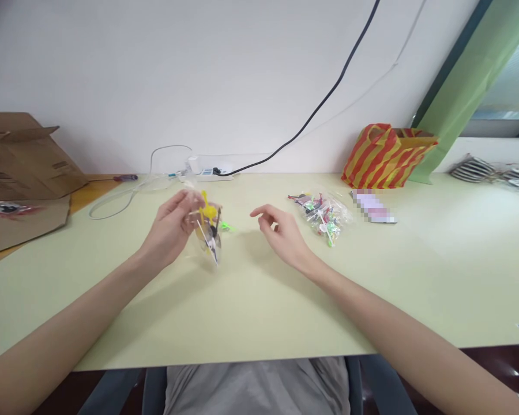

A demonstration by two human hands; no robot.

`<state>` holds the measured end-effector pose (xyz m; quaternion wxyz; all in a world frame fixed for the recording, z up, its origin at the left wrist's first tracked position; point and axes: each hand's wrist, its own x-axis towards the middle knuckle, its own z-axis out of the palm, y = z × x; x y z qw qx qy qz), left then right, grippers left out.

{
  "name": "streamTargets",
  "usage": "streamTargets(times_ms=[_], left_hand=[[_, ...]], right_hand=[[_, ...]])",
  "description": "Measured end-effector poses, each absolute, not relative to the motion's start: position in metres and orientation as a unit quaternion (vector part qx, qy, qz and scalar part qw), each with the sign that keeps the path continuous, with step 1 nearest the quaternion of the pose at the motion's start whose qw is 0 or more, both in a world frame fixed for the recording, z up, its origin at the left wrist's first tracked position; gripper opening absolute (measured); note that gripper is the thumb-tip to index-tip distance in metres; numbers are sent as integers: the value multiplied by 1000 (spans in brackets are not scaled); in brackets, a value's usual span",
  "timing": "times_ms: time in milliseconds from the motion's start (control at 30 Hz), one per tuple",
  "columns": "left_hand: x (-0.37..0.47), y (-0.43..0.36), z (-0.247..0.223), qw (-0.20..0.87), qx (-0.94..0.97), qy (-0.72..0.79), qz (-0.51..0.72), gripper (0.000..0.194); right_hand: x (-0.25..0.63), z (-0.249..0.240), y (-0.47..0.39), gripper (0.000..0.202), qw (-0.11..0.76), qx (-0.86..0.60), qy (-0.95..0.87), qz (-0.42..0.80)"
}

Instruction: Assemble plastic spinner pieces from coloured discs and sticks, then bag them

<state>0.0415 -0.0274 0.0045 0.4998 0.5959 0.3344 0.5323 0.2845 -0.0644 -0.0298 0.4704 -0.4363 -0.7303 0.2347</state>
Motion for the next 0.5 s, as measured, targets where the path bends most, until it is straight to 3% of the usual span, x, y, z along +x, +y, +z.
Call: streamTargets(times_ms=[133, 200, 333, 500], left_hand=[[33, -15, 5, 416, 539, 369, 632, 28], [29, -10, 4, 380, 527, 391, 652, 29], [27, -6, 0, 365, 524, 410, 651, 30], [30, -7, -4, 349, 554, 404, 639, 34]], right_hand=[[275, -50, -60, 46, 275, -415, -862, 99], [269, -54, -60, 51, 217, -397, -888, 76], [260, -54, -59, 55, 173, -401, -897, 72], [254, -53, -53, 55, 177, -422, -887, 65]])
